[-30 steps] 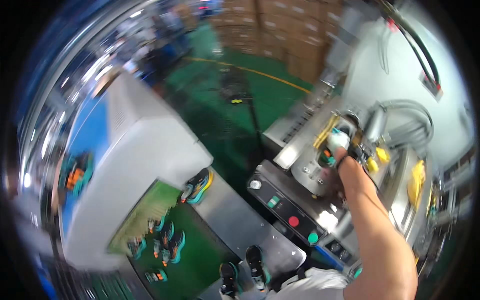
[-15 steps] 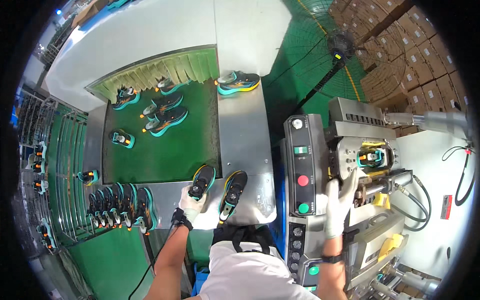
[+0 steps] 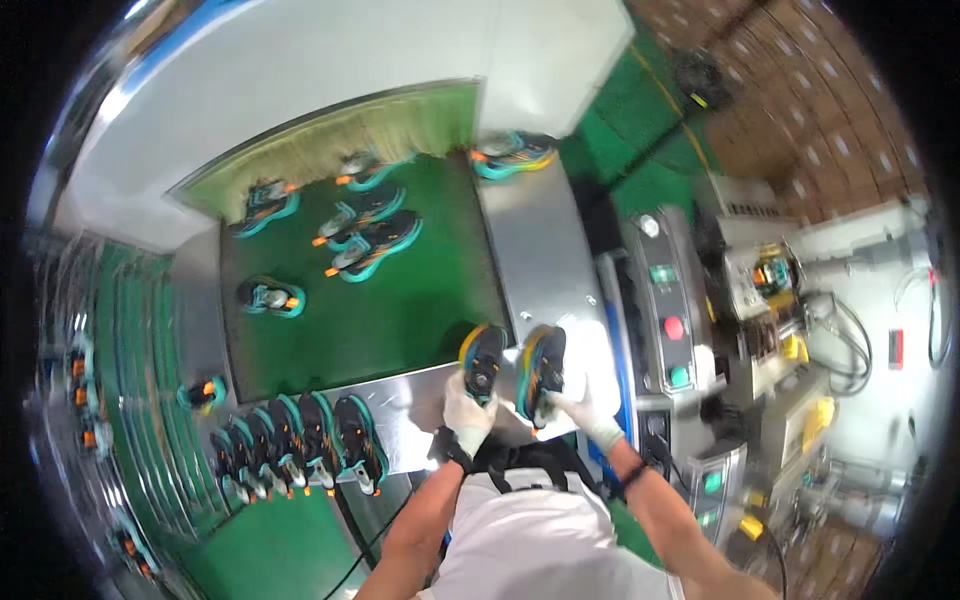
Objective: Operating industrial machinery to process and shape shoe components on a production line.
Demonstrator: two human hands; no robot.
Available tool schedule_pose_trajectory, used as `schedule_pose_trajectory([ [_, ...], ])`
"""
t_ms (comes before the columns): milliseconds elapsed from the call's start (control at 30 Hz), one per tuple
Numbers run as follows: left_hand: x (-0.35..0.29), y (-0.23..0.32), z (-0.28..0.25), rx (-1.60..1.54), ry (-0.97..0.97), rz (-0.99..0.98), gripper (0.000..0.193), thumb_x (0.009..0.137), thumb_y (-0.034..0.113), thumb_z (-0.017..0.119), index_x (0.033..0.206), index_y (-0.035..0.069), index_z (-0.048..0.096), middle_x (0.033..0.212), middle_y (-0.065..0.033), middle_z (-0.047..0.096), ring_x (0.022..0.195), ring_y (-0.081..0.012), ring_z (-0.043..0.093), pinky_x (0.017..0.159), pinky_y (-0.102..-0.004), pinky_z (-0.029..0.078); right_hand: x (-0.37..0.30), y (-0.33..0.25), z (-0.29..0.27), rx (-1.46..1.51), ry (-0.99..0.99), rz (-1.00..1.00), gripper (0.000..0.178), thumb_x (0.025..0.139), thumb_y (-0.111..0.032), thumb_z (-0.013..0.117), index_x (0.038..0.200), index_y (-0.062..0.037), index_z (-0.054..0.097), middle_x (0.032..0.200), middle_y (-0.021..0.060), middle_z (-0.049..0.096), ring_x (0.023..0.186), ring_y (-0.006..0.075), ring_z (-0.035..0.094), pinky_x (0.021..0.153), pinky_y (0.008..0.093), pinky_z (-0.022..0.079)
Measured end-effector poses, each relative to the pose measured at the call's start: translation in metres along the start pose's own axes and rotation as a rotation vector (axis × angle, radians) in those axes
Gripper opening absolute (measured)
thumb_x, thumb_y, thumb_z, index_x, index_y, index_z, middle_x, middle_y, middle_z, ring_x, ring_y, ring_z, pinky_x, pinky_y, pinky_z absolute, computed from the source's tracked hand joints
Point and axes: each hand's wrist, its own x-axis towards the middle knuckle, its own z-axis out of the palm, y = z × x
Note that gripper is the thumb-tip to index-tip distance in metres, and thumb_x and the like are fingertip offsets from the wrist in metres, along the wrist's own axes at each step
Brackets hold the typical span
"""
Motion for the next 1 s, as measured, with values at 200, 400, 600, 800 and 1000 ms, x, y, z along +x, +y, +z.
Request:
schedule_pose_trajectory([
  [200,0.016,-0.018,-0.004,0.006,-0.117,0.049,0.072,0.083,0.026,0.084,0.142,0.001,0.052,0.135,-0.0243,0.06,0.121,-0.0449,0.064,0.104,-0.0502,0.053,0.016,-0.071,0.113,0.62,0.321,0.354,0.084,0.085,-0.026,0.086,0.153,-0.0011,0.043,0.12,0.0153,0.069,0.107,0.0265,0.07,0.096,0.0414,0.058],
  [400,0.02,-0.023,0.005,0.052,-0.332,-0.096,0.082,0.082,0.027,0.085,0.15,0.004,0.047,0.139,-0.0231,0.065,0.119,-0.0448,0.067,0.103,-0.0509,0.054,-0.005,-0.085,0.066,0.707,0.404,0.406,0.074,0.083,-0.026,0.088,0.145,-0.0013,0.056,0.121,0.0163,0.074,0.108,0.0277,0.072,0.1,0.0408,0.057],
  [600,0.035,-0.023,0.042,-0.039,-0.584,0.088,0.042,0.09,0.023,0.082,0.122,-0.001,0.069,0.116,-0.0178,0.076,0.102,-0.0294,0.072,0.095,-0.0412,0.055,-0.035,-0.059,0.091,0.833,0.631,0.529,0.071,0.078,-0.03,0.085,0.137,0.002,0.061,0.118,0.021,0.075,0.108,0.0322,0.073,0.1,0.0402,0.057],
  [800,0.022,0.01,0.073,-0.136,-0.774,0.136,0.027,0.094,0.016,0.078,0.112,-0.003,0.073,0.099,-0.0059,0.077,0.087,-0.0187,0.069,0.081,-0.0388,0.056,-0.071,-0.051,0.05,0.914,0.754,0.685,0.068,0.078,-0.028,0.085,0.134,0.0033,0.063,0.12,0.0201,0.074,0.11,0.0294,0.073,0.098,0.0382,0.057],
  [1000,0.075,0.109,0.081,-0.048,-0.736,0.213,0.068,0.09,0.03,0.083,0.145,0.003,0.054,0.119,-0.0193,0.076,0.109,-0.0327,0.075,0.095,-0.0421,0.057,-0.026,-0.062,0.022,0.798,0.733,0.767,0.07,0.08,-0.023,0.086,0.139,0.0014,0.057,0.121,0.0179,0.074,0.11,0.0276,0.072,0.1,0.0389,0.056],
])
